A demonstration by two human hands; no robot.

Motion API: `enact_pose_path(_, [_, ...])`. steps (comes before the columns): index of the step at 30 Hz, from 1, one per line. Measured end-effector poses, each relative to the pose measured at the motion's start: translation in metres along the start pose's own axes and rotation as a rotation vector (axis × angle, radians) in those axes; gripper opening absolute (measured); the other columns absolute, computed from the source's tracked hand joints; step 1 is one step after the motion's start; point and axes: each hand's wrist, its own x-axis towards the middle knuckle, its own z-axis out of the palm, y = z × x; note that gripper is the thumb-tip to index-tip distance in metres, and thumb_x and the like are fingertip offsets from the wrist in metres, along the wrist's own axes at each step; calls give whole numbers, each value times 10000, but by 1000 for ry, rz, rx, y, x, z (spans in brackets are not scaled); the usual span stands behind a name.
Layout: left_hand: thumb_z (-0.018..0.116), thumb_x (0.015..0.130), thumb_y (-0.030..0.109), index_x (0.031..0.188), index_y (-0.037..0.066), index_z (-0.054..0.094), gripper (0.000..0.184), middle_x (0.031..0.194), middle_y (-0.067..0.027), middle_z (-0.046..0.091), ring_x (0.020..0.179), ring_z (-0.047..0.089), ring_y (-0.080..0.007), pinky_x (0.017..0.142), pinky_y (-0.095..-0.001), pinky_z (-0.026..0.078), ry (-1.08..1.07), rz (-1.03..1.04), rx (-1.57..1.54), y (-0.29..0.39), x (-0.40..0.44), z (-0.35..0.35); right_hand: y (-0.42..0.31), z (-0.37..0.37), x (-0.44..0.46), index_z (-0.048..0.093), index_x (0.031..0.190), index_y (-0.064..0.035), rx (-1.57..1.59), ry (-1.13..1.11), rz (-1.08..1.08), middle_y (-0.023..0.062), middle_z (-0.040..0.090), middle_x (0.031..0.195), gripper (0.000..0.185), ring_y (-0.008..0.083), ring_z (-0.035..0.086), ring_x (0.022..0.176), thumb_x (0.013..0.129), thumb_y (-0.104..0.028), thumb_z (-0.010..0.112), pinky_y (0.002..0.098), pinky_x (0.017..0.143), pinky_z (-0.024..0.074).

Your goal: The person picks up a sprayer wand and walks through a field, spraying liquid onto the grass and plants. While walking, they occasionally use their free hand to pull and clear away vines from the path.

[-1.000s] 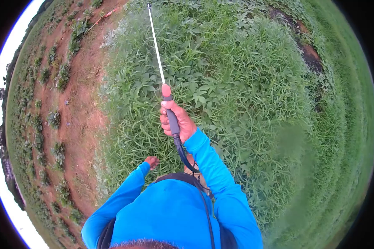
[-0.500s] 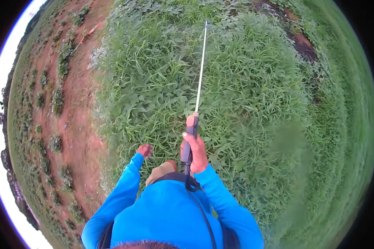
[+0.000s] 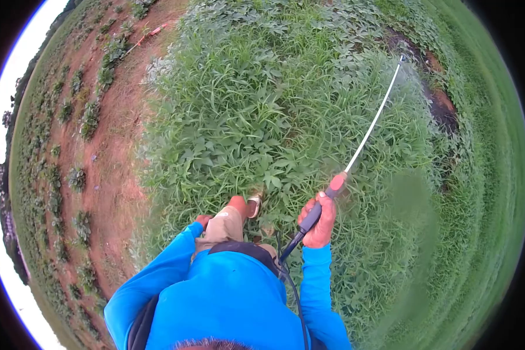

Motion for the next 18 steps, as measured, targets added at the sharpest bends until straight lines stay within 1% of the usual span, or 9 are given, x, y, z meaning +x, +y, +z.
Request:
enact_pose_path(1, [482, 857, 372, 933, 30, 645, 387, 779, -110, 647, 622, 615, -215, 434, -326, 472, -41, -175, -103, 25, 1, -1, -2, 4, 3, 453, 838, -128, 40, -26, 65, -2, 443, 626, 279, 93, 405, 466, 845, -363, 604, 247, 387, 346])
enact_pose_path(2, [482, 857, 372, 933, 30, 645, 387, 779, -110, 647, 622, 615, -215, 434, -326, 472, -39, -174, -111, 43, 5, -5, -3, 9, 7, 455, 837, -129, 81, -50, 130, -3, 432, 621, 267, 90, 384, 460, 849, -354, 598, 243, 384, 330])
enact_pose_path(4, [489, 879, 380, 952, 32, 622, 380, 704, -81, 606, 536, 565, -164, 403, -289, 424, -182, -281, -284, 66, 21, -9, -5, 19, 18, 463, 841, -128, 103, -62, 172, -5, 409, 606, 239, 90, 349, 442, 863, -339, 572, 243, 373, 304])
enact_pose_path(5, [481, 894, 401, 988, 50, 597, 381, 655, -49, 561, 482, 509, -122, 378, -265, 380, -165, -276, -290, 79, 30, -8, -6, 24, 26, 467, 843, -125, 141, -125, 245, -3, 403, 603, 235, 93, 344, 435, 869, -339, 560, 245, 368, 302])
enact_pose_path(8, [482, 866, 357, 964, 31, 621, 368, 668, -58, 576, 460, 519, -154, 371, -305, 401, -157, -200, -316, 110, 60, -16, -10, 46, 51, 475, 849, -114, 153, -168, 375, 5, 392, 602, 251, 98, 330, 422, 879, -358, 531, 251, 354, 296])
enact_pose_path(9, [470, 882, 383, 970, 33, 618, 390, 686, -56, 580, 453, 508, -150, 372, -297, 397, -168, -283, -324, 119, 75, -17, -11, 53, 58, 474, 849, -108, 182, -223, 457, 7, 394, 607, 263, 98, 327, 421, 879, -363, 530, 251, 353, 299])
enact_pose_path(12, [494, 882, 367, 989, 56, 585, 341, 690, -32, 546, 482, 485, -118, 388, -255, 374, -192, -172, -403, 138, 102, -25, -12, 78, 89, 458, 856, -92, 249, -325, 610, 8, 378, 611, 289, 98, 307, 416, 881, -373, 523, 254, 347, 306])
enact_pose_path(16, [496, 879, 347, 995, 57, 586, 325, 705, -27, 550, 503, 493, -116, 404, -250, 375, -208, -164, -483, 160, 126, -45, -4, 123, 125, 429, 873, -85, 274, -441, 795, 7, 340, 605, 292, 97, 283, 408, 886, -365, 510, 255, 340, 312])
enact_pose_path(18, [504, 871, 348, 1000, 49, 588, 337, 712, -35, 560, 494, 494, -121, 402, -257, 382, -169, -224, -420, 167, 137, -52, -2, 149, 141, 430, 874, -80, 291, -484, 907, 11, 345, 609, 292, 96, 283, 408, 885, -361, 508, 255, 339, 313])
